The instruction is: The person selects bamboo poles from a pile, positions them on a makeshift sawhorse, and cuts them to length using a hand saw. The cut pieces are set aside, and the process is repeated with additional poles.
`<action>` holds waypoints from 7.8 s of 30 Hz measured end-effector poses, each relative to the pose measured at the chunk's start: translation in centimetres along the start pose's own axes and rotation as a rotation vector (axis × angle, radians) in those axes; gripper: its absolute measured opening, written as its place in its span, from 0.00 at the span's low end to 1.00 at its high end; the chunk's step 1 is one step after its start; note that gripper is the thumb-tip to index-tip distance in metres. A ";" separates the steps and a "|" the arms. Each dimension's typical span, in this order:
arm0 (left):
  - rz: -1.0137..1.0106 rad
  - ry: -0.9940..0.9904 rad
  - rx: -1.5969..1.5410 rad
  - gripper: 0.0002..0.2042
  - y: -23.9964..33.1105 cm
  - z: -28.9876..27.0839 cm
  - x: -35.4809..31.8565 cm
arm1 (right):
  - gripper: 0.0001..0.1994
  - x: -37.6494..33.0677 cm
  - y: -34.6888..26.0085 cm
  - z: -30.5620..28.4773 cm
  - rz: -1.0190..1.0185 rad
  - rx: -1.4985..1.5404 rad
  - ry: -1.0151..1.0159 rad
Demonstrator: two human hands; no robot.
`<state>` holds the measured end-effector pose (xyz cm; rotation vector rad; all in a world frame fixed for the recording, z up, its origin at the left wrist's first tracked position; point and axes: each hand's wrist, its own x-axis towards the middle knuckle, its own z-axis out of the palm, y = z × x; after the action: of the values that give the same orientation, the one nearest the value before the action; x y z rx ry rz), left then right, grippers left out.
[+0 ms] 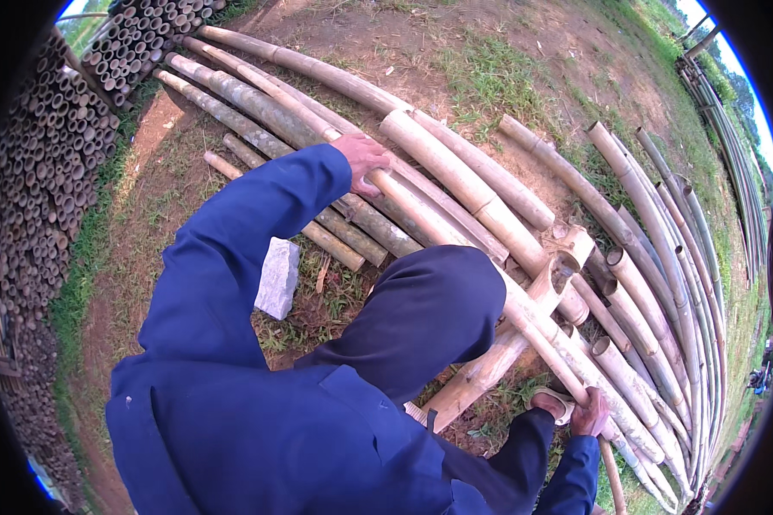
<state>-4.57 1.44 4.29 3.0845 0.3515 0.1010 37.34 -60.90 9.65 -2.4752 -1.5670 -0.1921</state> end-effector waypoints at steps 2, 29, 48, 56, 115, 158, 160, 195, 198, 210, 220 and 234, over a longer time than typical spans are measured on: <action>-0.019 -0.129 0.052 0.32 0.0 1.6 0.8 | 0.09 -1.4 1.2 0.3 0.031 -0.001 -0.018; -0.004 -0.002 -0.053 0.35 6.4 2.3 3.0 | 0.23 4.8 -4.1 4.0 0.065 0.020 -0.241; 0.061 0.231 -0.218 0.30 8.3 7.0 7.0 | 0.25 7.0 0.2 6.7 0.097 0.213 -0.214; 0.061 0.042 -0.196 0.32 6.0 8.5 6.2 | 0.26 8.6 1.0 9.7 0.153 0.183 -0.274; -0.083 -0.371 -0.170 0.32 5.1 8.9 3.1 | 0.56 15.5 -23.4 11.7 0.021 0.150 -0.301; 0.344 -0.555 -0.159 0.49 24.7 -0.1 21.0 | 0.17 20.5 -34.8 23.0 0.071 0.681 -0.175; 0.259 -0.669 -0.101 0.47 27.9 3.7 20.4 | 0.18 17.8 -34.2 22.8 -0.034 0.702 -0.105; 0.095 -0.580 -0.231 0.54 30.4 6.8 20.7 | 0.18 -36.0 -16.1 17.3 1.470 0.101 0.067; 0.111 -0.600 -0.211 0.52 31.1 6.3 21.1 | 0.18 -36.0 -16.4 16.8 1.455 0.091 0.055; 0.096 -0.534 -0.286 0.37 30.1 7.6 19.8 | 0.18 -35.4 -13.6 16.3 1.253 0.069 -0.033; 0.079 -0.504 -0.347 0.31 30.2 6.6 18.6 | 0.18 -33.5 -10.7 16.9 1.184 0.014 -0.099; 0.108 -0.504 -0.294 0.40 29.4 8.4 20.2 | 0.19 -33.8 -13.9 15.8 1.260 0.039 -0.029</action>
<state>22.18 -22.90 -1.63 2.7050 0.1298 -0.5580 10.28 -81.00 -11.61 -2.8755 0.1823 0.0841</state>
